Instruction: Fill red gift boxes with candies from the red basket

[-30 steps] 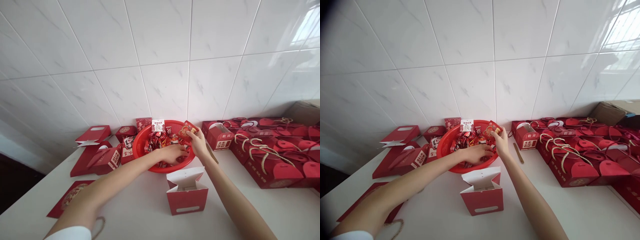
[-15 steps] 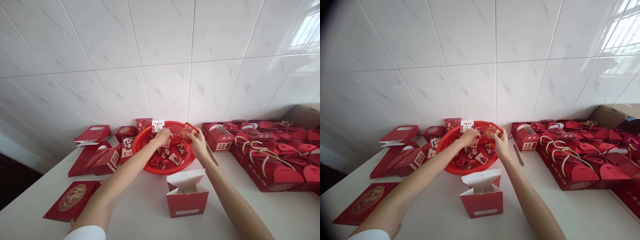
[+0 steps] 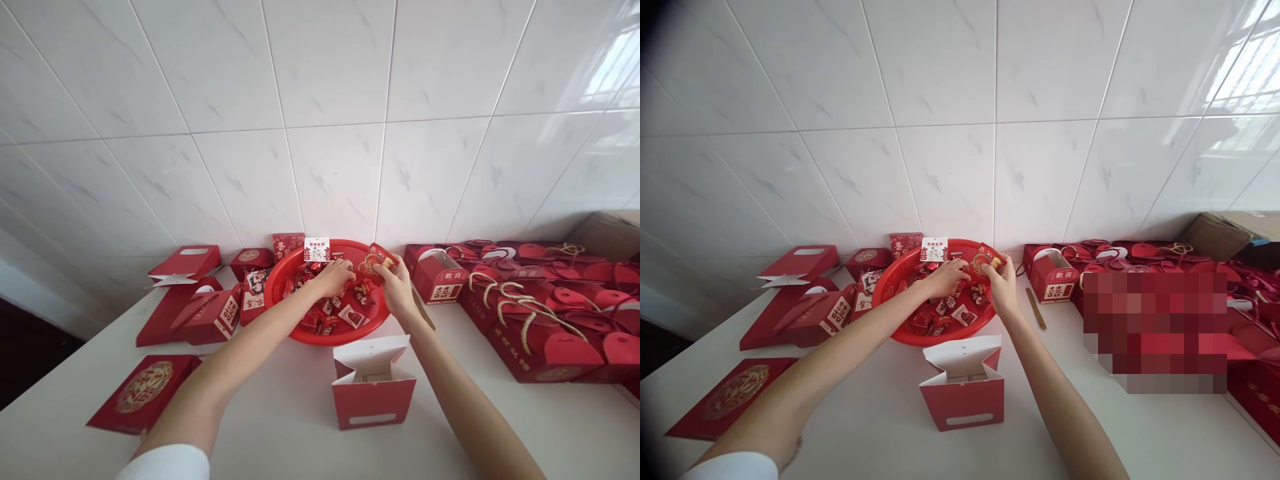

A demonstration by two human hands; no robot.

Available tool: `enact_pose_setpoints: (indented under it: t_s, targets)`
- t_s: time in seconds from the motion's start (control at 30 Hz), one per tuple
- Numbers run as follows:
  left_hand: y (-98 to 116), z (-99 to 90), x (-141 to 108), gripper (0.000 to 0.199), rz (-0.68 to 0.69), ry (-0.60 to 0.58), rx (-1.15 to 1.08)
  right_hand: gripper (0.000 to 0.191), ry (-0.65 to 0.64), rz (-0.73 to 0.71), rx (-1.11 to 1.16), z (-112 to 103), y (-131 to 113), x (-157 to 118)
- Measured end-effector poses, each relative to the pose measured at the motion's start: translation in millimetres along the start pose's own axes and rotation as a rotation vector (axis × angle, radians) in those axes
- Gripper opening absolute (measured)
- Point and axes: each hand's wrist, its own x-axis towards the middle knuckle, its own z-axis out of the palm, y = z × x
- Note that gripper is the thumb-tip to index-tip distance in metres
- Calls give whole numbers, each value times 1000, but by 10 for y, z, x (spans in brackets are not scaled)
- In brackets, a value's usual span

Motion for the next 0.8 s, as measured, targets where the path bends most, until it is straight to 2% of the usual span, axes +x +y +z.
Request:
enact_pose_setpoints:
  t_s: [0.17, 0.27, 0.37, 0.43, 0.6, 0.73, 0.8]
  targets:
    - [93, -38, -42, 29, 155, 5, -153, 29, 0, -3, -1, 3, -7, 4]
    - [181, -22, -66, 29, 258, -81, -223, 29, -5, -2, 0, 1, -5, 6]
    - [230, 32, -70, 41, 245, -228, -207, 29, -7, 3, 14, 0, -2, 4]
    - [231, 61, -62, 39, 201, -260, -178, 29, -6, 1, 23, 3, -2, 2]
    - [126, 18, -51, 19, 59, -164, -175, 29, 9, 4, 12, 22, -24, 3]
    - [-83, -100, -99, 22, -43, -15, -365, 30, 7, 21, 1, 25, -40, 8]
    - [-216, -161, -160, 23, -70, -10, -452, 30, 13, 20, -11, 19, -31, 11]
